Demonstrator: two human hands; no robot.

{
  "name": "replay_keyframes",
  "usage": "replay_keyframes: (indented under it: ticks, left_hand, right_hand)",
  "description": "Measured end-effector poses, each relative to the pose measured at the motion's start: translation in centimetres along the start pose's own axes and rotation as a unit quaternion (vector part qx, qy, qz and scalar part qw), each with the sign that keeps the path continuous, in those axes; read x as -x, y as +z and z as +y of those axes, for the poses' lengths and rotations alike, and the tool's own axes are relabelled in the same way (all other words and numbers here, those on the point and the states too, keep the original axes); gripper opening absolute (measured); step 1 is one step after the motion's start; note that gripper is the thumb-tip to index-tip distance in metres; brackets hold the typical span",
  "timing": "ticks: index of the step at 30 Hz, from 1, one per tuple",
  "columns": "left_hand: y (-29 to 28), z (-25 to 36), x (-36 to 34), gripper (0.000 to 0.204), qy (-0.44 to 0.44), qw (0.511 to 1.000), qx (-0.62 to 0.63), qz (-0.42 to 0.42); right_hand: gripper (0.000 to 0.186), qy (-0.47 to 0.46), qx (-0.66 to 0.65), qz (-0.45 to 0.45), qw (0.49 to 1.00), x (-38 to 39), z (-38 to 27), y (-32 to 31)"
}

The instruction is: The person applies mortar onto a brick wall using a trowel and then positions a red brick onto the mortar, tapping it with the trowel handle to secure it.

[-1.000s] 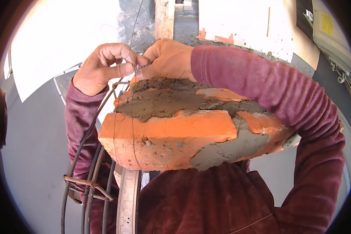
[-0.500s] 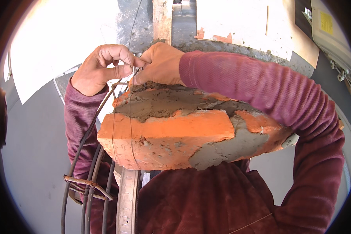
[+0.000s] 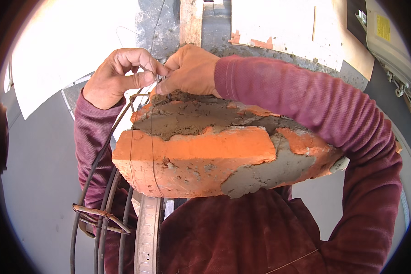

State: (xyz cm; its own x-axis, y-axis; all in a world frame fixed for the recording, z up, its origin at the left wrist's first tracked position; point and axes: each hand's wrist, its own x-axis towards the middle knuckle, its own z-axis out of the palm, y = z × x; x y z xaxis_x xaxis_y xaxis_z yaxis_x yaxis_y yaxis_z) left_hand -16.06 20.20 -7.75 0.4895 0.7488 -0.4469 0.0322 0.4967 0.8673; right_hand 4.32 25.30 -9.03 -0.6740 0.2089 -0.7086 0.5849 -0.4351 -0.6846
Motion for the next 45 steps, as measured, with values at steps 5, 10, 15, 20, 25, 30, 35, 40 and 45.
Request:
replay_keyframes:
  ticks: [5, 10, 15, 20, 25, 30, 35, 40, 45]
  left_hand:
    - [0.0, 0.0, 0.0, 0.009, 0.004, 1.0, 0.003, 0.0]
    - [-0.1, 0.2, 0.0, 0.008, -0.011, 1.0, 0.006, -0.007]
    - [0.2, -0.3, 0.1, 0.007, -0.023, 0.997, 0.071, -0.013]
    - [0.2, 0.4, 0.1, 0.005, -0.029, 0.999, 0.027, -0.003]
    - [0.1, 0.0, 0.0, 0.006, -0.004, 1.0, 0.012, -0.003]
    - [-0.1, 0.6, -0.4, 0.005, -0.023, 1.0, -0.003, -0.013]
    - [-0.4, -0.4, -0.1, 0.002, -0.037, 0.999, 0.035, -0.01]
    - [-0.4, 0.0, 0.2, 0.007, -0.048, 0.997, 0.066, -0.008]
    - [-0.4, -0.6, 0.2, 0.008, -0.061, 0.994, 0.085, -0.015]
  right_hand:
    - [0.024, -0.001, 0.003, 0.015, 1.0, 0.0, 0.4, 0.5]
    - [0.026, -0.006, 0.019, 0.008, 1.0, -0.2, 0.7, 0.6]
    - [0.023, 0.007, -0.007, -0.016, 1.0, 0.7, -0.1, -0.1]
    - [0.019, 0.025, -0.081, 0.0, 0.996, 0.4, 0.4, 0.2]
    - [0.019, 0.031, -0.063, -0.01, 0.997, 0.0, 0.4, 0.4]
    - [0.02, 0.031, -0.023, 0.025, 0.999, 0.3, 0.0, 0.8]
    - [0.014, -0.062, 0.179, 0.007, 0.982, 1.0, -0.7, -0.3]
    - [0.007, -0.335, 0.391, 0.156, 0.843, 4.8, -3.7, -1.5]
    - [0.013, -0.536, 0.468, 0.187, 0.678, 2.3, -4.6, -2.2]
